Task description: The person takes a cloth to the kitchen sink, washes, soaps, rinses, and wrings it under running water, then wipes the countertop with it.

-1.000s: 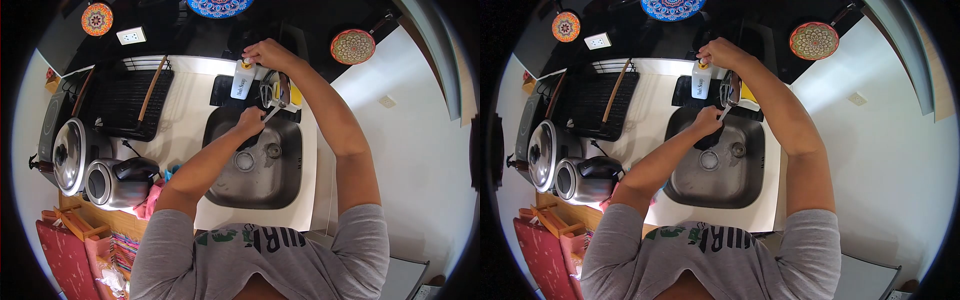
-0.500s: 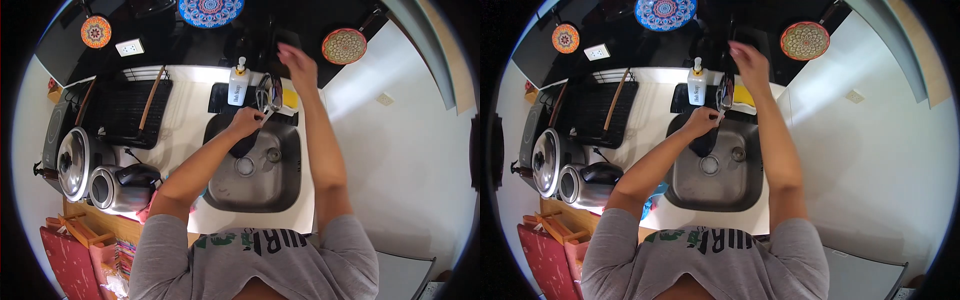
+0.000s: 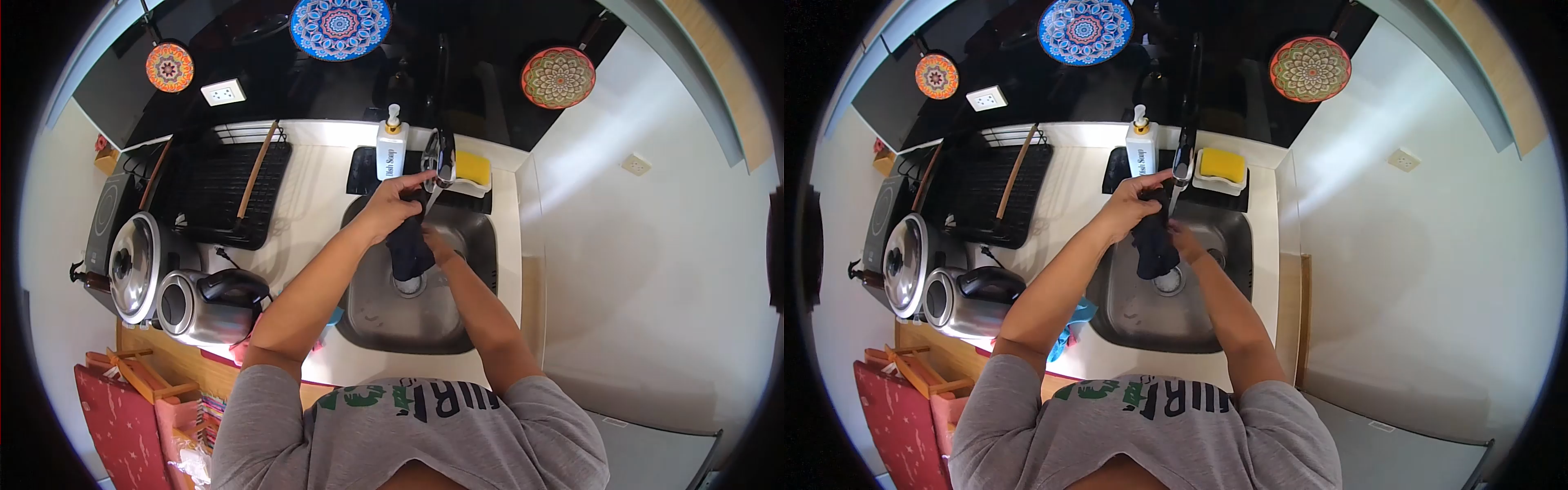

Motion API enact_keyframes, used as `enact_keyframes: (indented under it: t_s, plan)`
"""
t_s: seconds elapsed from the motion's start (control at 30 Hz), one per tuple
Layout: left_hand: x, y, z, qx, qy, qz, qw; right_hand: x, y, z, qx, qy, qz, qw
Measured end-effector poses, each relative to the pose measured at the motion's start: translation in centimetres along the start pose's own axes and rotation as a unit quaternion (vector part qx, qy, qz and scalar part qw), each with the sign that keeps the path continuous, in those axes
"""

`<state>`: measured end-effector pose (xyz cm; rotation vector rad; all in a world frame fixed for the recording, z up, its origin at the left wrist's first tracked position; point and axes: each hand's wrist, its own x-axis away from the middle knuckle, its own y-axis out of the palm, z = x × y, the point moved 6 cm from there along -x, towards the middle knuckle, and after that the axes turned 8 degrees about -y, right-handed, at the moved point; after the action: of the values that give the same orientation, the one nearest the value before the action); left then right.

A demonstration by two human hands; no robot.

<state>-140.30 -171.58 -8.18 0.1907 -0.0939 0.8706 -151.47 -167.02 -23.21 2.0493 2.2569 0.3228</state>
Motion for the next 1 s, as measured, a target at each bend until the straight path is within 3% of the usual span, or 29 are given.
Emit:
enact_keyframes:
  t_s: [0.1,0.17,0.23,0.3,0.33,0.4,0.43,0.5,0.57,0.63,0.73,0.97,1.0]
  plan:
    - [0.6,-1.5,-1.8,-0.007,-0.022,-0.017,1.000,-1.2,-1.5,0.7,0.131,0.003,0.035,0.991]
    - [0.0,-3.3,-5.3,-0.078,-0.011,0.033,0.996,-2.3,-2.8,1.3,0.154,-0.023,0.077,0.985]
    - [0.0,-4.5,-8.6,-0.186,-0.068,0.093,0.976,-2.4,-3.0,0.6,0.126,0.016,0.071,0.989]
    - [-0.7,-5.6,-12.7,-0.316,-0.050,0.119,0.940,-1.9,-2.3,-1.9,0.146,-0.008,0.072,0.987]
    - [-0.7,-5.6,-14.7,-0.314,-0.054,0.113,0.941,-1.9,-2.1,-2.7,0.166,-0.039,0.069,0.983]
    - [-0.9,-6.5,-17.1,-0.458,-0.081,0.187,0.865,-3.3,-3.5,-2.1,0.163,-0.013,0.090,0.982]
    - [-1.2,-6.7,-17.9,-0.457,-0.085,0.182,0.867,-3.4,-4.2,-1.4,0.157,0.014,0.108,0.982]
    - [-2.3,-7.0,-20.8,-0.448,-0.217,0.081,0.863,-2.9,-4.3,-2.8,0.153,-0.020,0.117,0.981]
    - [-2.3,-7.3,-21.3,-0.447,-0.233,0.067,0.861,-2.5,-4.9,-3.2,0.199,-0.035,0.082,0.976]
    - [-2.5,-7.8,-22.6,-0.446,-0.248,0.052,0.858,-1.6,-5.3,-2.4,0.137,0.002,0.113,0.984]
    - [-3.3,-9.3,-24.6,-0.312,-0.250,0.074,0.914,-1.0,-5.7,-3.8,0.337,-0.006,0.117,0.934]
    - [-0.7,-7.8,-18.2,-0.390,-0.194,0.115,0.893,-0.7,-7.1,-3.8,0.364,-0.081,0.203,0.906]
    - [-0.9,-8.3,-18.5,-0.416,-0.174,0.126,0.884,-0.9,-6.6,-4.0,0.440,-0.081,0.176,0.877]
